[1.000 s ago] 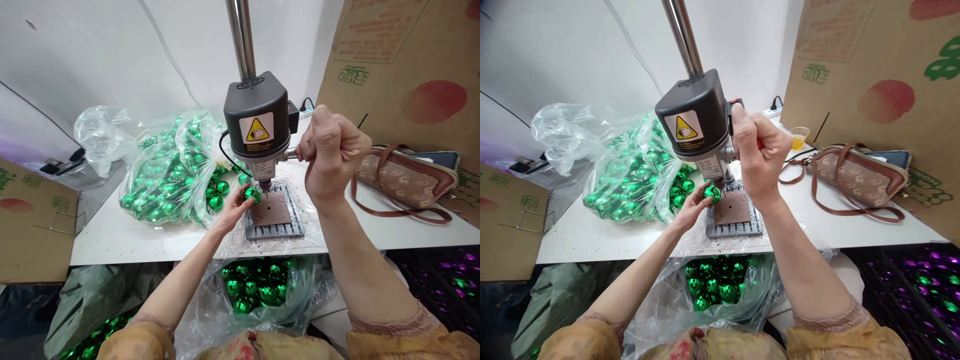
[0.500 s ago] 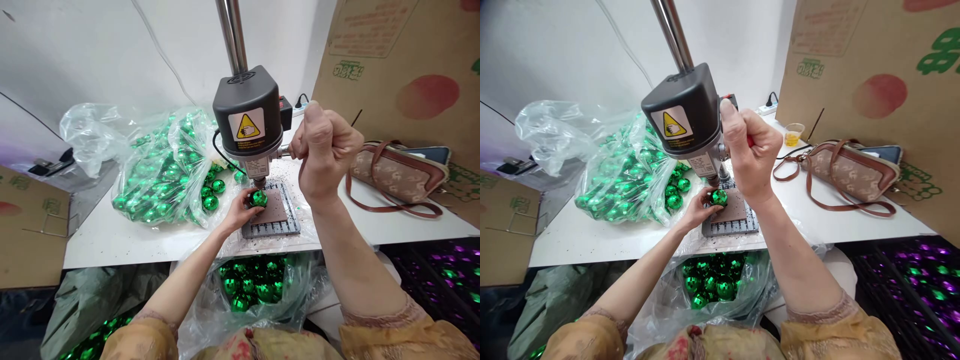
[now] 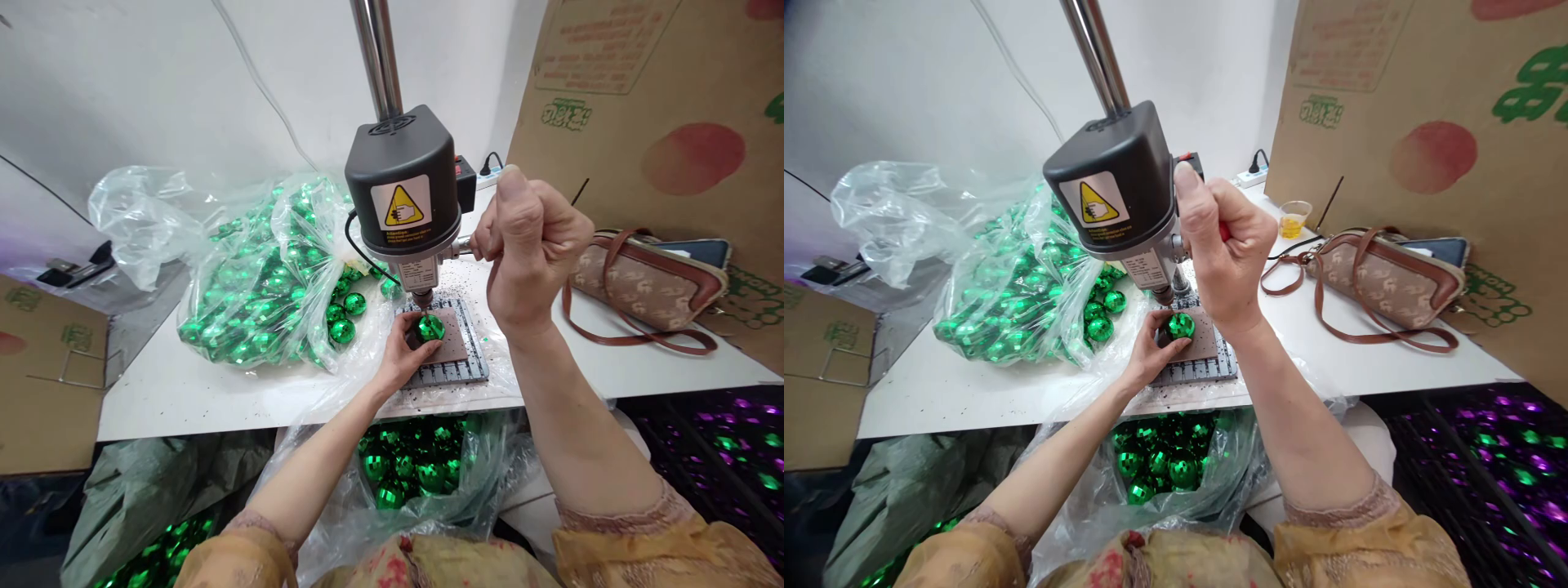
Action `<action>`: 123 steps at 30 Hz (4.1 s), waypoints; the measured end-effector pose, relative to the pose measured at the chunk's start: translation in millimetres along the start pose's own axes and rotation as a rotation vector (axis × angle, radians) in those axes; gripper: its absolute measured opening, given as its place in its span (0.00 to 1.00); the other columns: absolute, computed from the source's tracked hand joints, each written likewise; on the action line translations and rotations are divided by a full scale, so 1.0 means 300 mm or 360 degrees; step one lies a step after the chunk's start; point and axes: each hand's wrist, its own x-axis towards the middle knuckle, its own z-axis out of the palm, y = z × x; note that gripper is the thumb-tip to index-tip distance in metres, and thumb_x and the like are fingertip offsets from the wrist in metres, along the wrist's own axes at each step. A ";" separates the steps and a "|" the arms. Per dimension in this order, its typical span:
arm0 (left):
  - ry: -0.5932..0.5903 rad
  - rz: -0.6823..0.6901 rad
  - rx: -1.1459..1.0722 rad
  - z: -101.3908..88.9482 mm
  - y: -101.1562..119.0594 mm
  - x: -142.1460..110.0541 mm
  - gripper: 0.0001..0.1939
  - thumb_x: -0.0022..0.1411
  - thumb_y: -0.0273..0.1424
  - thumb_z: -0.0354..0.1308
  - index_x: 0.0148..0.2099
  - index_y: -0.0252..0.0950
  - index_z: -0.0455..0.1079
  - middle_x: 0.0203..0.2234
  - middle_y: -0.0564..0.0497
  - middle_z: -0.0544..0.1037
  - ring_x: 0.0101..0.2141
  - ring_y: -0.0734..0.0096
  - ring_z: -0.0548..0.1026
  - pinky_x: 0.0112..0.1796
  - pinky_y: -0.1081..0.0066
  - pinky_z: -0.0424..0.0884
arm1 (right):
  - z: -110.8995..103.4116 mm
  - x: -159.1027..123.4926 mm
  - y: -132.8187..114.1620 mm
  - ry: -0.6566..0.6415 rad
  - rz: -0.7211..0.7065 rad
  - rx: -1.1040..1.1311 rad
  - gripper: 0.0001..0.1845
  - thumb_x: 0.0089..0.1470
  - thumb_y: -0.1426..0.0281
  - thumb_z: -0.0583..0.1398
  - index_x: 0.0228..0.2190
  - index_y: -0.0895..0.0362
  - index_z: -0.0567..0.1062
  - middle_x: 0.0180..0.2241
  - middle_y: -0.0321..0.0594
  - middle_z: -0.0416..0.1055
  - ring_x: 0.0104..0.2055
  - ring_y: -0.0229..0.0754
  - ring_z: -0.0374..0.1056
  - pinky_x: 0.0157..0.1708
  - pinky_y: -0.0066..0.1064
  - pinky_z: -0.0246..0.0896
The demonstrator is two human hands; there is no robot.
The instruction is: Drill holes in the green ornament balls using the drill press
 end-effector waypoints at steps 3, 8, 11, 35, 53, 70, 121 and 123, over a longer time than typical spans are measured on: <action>-0.0010 -0.0048 -0.0100 0.010 -0.002 -0.004 0.31 0.56 0.44 0.73 0.55 0.37 0.67 0.49 0.42 0.79 0.50 0.56 0.78 0.54 0.55 0.73 | 0.000 0.000 0.004 0.0000 0.0002 -0.0135 0.33 0.62 0.47 0.60 0.18 0.52 0.54 0.15 0.33 0.48 0.17 0.38 0.47 0.20 0.39 0.45; -0.0036 -0.0057 -0.0124 0.006 -0.003 0.001 0.31 0.56 0.44 0.73 0.55 0.37 0.67 0.50 0.42 0.78 0.52 0.54 0.77 0.56 0.54 0.72 | -0.010 -0.025 0.012 0.0017 -0.0021 -0.0079 0.32 0.64 0.53 0.61 0.18 0.54 0.53 0.15 0.33 0.47 0.18 0.35 0.46 0.20 0.36 0.42; -0.0044 -0.0074 -0.0133 0.004 -0.002 -0.001 0.31 0.56 0.43 0.73 0.55 0.37 0.67 0.50 0.41 0.78 0.53 0.54 0.77 0.56 0.54 0.72 | -0.019 -0.052 0.024 0.0058 -0.0077 -0.0028 0.32 0.65 0.57 0.61 0.17 0.55 0.53 0.15 0.32 0.47 0.18 0.33 0.45 0.21 0.35 0.39; -0.0041 -0.0072 -0.0161 0.011 -0.009 -0.011 0.31 0.57 0.43 0.73 0.56 0.37 0.67 0.52 0.42 0.76 0.55 0.54 0.75 0.58 0.55 0.70 | -0.085 -0.152 0.098 0.0028 -0.0458 0.0097 0.31 0.59 0.70 0.61 0.17 0.58 0.46 0.14 0.30 0.44 0.15 0.30 0.41 0.17 0.32 0.40; -0.0086 0.0540 0.0588 -0.124 0.067 -0.303 0.22 0.60 0.38 0.70 0.53 0.40 0.69 0.43 0.44 0.78 0.43 0.59 0.78 0.44 0.62 0.75 | 0.017 0.032 0.016 0.0012 -0.0201 0.0226 0.30 0.56 0.57 0.67 0.16 0.55 0.57 0.13 0.29 0.49 0.16 0.30 0.46 0.20 0.34 0.36; -0.0806 0.0380 0.1733 -0.277 0.053 -0.641 0.15 0.72 0.32 0.56 0.57 0.36 0.71 0.37 0.44 0.81 0.35 0.59 0.81 0.36 0.63 0.77 | -0.005 0.020 0.040 0.0049 -0.0157 0.0157 0.25 0.62 0.65 0.64 0.17 0.55 0.63 0.13 0.31 0.56 0.14 0.33 0.50 0.17 0.33 0.41; -0.0061 -0.0034 0.0253 -0.060 0.039 0.055 0.28 0.46 0.32 0.77 0.50 0.36 0.76 0.40 0.48 0.74 0.39 0.64 0.75 0.41 0.65 0.74 | 0.000 -0.013 0.012 0.0074 -0.0006 -0.0176 0.35 0.61 0.45 0.59 0.17 0.54 0.52 0.16 0.33 0.48 0.18 0.36 0.46 0.21 0.37 0.43; -0.0060 -0.0026 0.0285 -0.055 0.041 0.053 0.28 0.46 0.32 0.76 0.50 0.37 0.76 0.39 0.48 0.73 0.39 0.63 0.74 0.41 0.65 0.74 | 0.000 -0.012 0.010 0.0060 -0.0023 -0.0126 0.36 0.60 0.46 0.61 0.17 0.54 0.52 0.16 0.32 0.47 0.18 0.36 0.46 0.21 0.37 0.42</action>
